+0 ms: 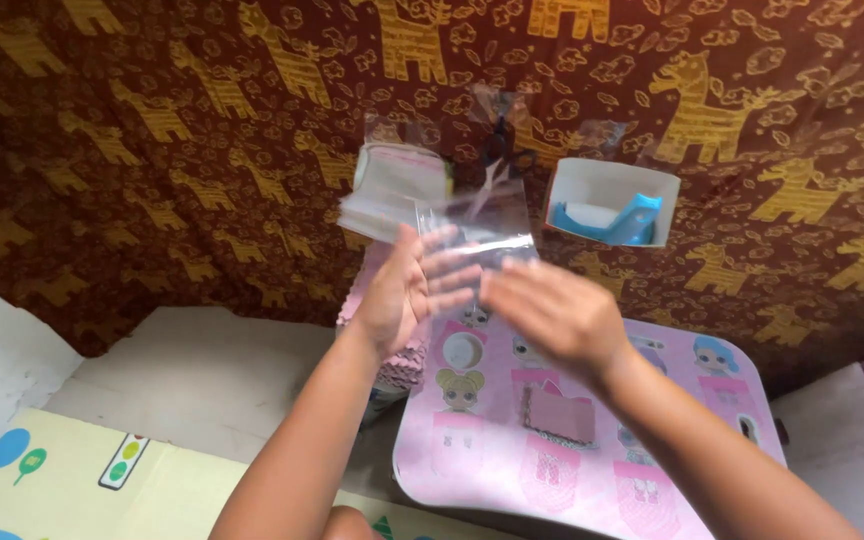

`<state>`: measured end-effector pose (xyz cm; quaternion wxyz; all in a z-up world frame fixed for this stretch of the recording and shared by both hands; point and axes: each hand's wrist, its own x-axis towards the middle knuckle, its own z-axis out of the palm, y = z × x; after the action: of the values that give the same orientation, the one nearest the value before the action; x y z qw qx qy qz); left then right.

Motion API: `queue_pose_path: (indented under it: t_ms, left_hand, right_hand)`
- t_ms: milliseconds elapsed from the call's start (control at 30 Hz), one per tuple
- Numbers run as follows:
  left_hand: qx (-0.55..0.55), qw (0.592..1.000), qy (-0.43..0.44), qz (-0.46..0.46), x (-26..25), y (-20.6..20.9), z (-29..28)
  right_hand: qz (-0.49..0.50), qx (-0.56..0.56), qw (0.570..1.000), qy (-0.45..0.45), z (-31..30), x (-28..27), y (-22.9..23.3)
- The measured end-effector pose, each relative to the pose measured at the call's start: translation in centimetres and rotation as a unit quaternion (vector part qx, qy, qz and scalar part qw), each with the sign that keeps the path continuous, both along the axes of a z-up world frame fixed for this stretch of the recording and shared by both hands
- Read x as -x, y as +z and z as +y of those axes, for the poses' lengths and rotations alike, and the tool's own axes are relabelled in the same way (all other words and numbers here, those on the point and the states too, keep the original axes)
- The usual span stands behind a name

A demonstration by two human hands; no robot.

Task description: Cleaning small cloths with a lint roller and packaging them into individual plastic bags

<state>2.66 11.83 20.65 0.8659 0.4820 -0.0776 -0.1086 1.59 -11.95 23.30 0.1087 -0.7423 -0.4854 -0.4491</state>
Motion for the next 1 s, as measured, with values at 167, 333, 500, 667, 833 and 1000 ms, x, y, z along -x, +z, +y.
queue_pose_path:
  t_ms: [167, 333, 500, 667, 833, 1000]
  left_hand:
    - [-0.108, 0.994, 0.000, 0.030, 3.1, -1.2, -3.8]
    - [-0.173, 0.981, -0.081, 0.039, 4.6, -2.7, -6.8]
    - [-0.257, 0.955, -0.149, 0.005, 5.1, -4.3, -9.4]
    - [-0.297, 0.938, -0.178, -0.014, 5.5, -5.2, -10.8]
    - [-0.304, 0.935, -0.183, -0.021, 5.6, -5.5, -10.9]
    - [-0.297, 0.942, -0.152, -0.038, 6.0, -5.6, -10.4]
  right_hand:
    - [-0.020, 0.074, 0.996, 0.040, -3.5, 5.3, -2.2]
    - [0.073, 0.056, 0.993, 0.076, -7.6, 6.7, -4.2]
    - [0.232, -0.111, 0.965, -0.059, -10.4, 6.0, -6.4]
    - [0.346, -0.105, 0.930, -0.065, -11.4, 7.0, -7.3]
    - [0.407, -0.101, 0.906, -0.061, -11.4, 6.8, -7.6]
    - [0.525, -0.097, 0.843, -0.066, -11.4, 6.6, -7.7]
